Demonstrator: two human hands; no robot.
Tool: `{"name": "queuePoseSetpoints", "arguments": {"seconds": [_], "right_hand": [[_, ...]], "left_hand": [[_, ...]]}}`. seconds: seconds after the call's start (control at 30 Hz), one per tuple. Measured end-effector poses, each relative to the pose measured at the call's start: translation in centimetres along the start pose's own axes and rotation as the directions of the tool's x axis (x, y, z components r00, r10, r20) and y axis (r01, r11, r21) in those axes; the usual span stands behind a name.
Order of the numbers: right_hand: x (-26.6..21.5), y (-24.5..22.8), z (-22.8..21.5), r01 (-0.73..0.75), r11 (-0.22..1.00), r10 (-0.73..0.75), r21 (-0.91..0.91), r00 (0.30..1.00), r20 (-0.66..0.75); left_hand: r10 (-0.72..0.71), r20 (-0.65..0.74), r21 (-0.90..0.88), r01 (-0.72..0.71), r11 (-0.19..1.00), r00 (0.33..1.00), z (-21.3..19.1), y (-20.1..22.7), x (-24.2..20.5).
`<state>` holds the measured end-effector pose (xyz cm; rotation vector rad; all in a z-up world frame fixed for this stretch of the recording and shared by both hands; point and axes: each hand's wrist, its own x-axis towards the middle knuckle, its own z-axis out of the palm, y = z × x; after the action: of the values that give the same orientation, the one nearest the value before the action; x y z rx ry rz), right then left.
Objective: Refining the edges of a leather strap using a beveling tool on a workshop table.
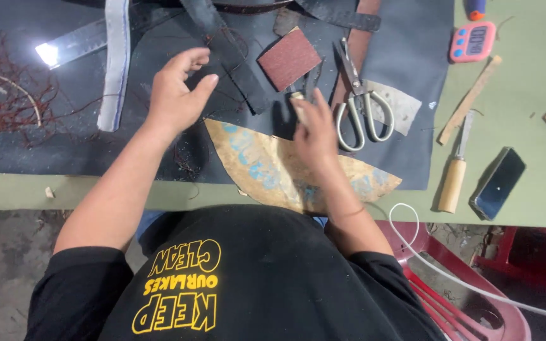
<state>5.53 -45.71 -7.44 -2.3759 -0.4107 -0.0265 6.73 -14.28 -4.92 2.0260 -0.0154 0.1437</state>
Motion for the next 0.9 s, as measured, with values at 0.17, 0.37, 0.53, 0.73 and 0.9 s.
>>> {"name": "queuePoseSetpoints", "arguments": {"seconds": [0.17, 0.37, 0.53, 0.73, 0.9], "right_hand": [[0.2, 1.4, -2.8, -0.057, 0.998, 0.055, -0.004, 0.976, -0.211], [-0.3, 3.7, -2.8, 0.122, 0.979, -0.172, -0.163, 0.924, -0.340], [-0.7, 3.5, -1.2, 0.157, 0.978, -0.189, -0.138, 0.947, -0.261], [-0.3, 5.2, -2.9, 0.110, 0.992, -0.126, -0.069, 0.940, -0.316], [-0.8, 8.0, -7.3, -0.068, 0.946, -0.063, -0.318, 0.921, -0.385]], "left_hand": [[0.097, 0.070, 0.297, -0.114, 0.948, 0.993, 2.2, -1.2, -1.4], [0.267, 0.116, 0.490, -0.289, 0.822, 0.957, 4.0, -2.1, -3.1], [0.342, 0.134, 0.521, -0.360, 0.774, 0.930, 4.3, -2.7, -4.3], [0.495, 0.055, 0.485, -0.457, 0.746, 0.867, 4.8, -4.6, -4.5], [0.540, 0.024, 0.487, -0.482, 0.728, 0.841, 4.9, -4.7, -4.4]]}}
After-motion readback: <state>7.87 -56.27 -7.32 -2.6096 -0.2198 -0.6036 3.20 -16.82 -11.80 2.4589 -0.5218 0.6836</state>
